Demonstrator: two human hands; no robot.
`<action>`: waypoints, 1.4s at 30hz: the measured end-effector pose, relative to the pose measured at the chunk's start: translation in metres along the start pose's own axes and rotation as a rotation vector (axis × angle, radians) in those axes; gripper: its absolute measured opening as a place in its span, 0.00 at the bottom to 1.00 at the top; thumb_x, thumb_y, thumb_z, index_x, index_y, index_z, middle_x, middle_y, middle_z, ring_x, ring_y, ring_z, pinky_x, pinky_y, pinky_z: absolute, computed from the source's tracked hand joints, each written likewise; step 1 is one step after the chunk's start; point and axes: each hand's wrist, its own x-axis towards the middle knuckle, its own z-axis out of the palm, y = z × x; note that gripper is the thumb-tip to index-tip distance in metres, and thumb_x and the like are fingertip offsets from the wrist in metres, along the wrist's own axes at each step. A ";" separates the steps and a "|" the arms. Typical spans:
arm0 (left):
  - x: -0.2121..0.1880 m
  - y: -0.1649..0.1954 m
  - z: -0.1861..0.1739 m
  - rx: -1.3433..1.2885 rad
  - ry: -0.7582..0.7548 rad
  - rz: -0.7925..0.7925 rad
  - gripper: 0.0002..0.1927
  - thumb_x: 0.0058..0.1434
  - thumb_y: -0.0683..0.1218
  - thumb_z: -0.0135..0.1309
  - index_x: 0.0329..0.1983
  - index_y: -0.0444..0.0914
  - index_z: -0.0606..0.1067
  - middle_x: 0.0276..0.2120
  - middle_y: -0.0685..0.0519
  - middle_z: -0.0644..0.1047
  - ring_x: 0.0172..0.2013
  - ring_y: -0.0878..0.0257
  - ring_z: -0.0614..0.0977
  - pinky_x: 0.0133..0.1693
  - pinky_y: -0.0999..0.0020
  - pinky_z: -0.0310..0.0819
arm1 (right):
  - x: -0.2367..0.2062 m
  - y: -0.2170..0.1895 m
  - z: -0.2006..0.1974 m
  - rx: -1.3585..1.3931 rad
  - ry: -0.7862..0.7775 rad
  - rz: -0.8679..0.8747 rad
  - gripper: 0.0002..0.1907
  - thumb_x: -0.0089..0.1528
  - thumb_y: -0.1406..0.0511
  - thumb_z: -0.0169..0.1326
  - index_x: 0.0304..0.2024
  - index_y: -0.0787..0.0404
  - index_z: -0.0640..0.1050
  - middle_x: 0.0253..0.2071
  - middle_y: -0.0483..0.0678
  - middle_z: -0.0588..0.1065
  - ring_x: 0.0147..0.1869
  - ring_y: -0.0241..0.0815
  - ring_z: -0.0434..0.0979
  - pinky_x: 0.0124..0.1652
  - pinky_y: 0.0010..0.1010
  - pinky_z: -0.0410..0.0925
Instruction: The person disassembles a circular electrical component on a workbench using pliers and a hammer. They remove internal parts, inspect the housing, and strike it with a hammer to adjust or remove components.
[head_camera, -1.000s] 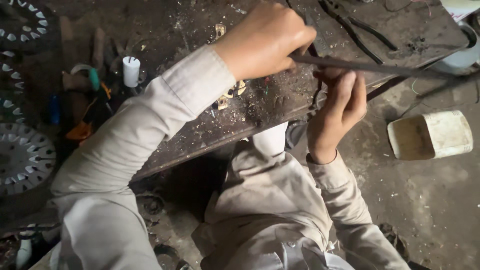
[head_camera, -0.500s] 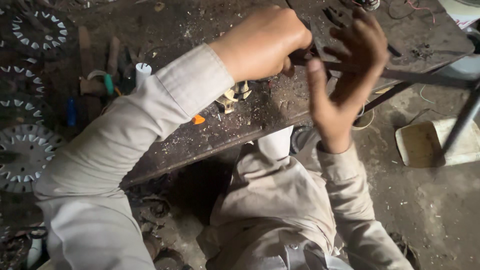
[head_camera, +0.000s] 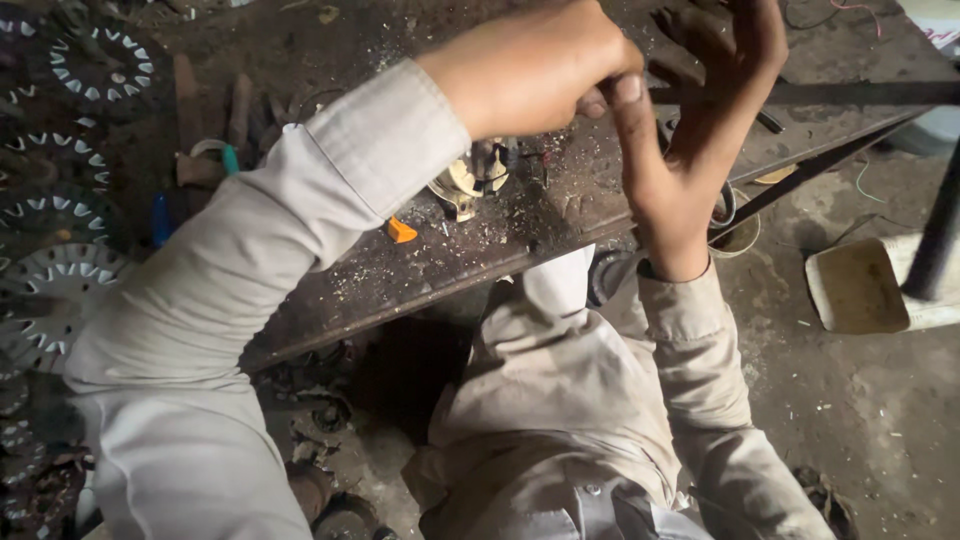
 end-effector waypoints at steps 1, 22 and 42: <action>-0.002 0.002 0.002 -0.023 0.083 0.033 0.13 0.55 0.32 0.60 0.43 0.37 0.79 0.35 0.47 0.83 0.39 0.57 0.88 0.40 0.59 0.80 | 0.001 -0.001 0.000 0.028 0.004 0.004 0.37 0.78 0.69 0.60 0.77 0.51 0.50 0.76 0.44 0.57 0.71 0.41 0.66 0.64 0.31 0.64; 0.005 0.019 0.003 0.080 0.231 -0.150 0.19 0.54 0.49 0.73 0.38 0.33 0.77 0.40 0.46 0.81 0.45 0.50 0.84 0.44 0.53 0.75 | 0.025 0.012 -0.024 0.146 0.081 -0.077 0.34 0.78 0.73 0.57 0.77 0.48 0.53 0.76 0.43 0.58 0.67 0.41 0.68 0.60 0.31 0.69; -0.088 -0.078 0.065 -0.129 0.325 -0.221 0.20 0.70 0.47 0.56 0.61 0.32 0.73 0.56 0.43 0.76 0.54 0.49 0.80 0.59 0.56 0.72 | 0.064 0.044 -0.073 -0.301 0.232 -0.032 0.22 0.68 0.79 0.48 0.62 0.58 0.71 0.58 0.46 0.67 0.47 0.40 0.73 0.36 0.28 0.71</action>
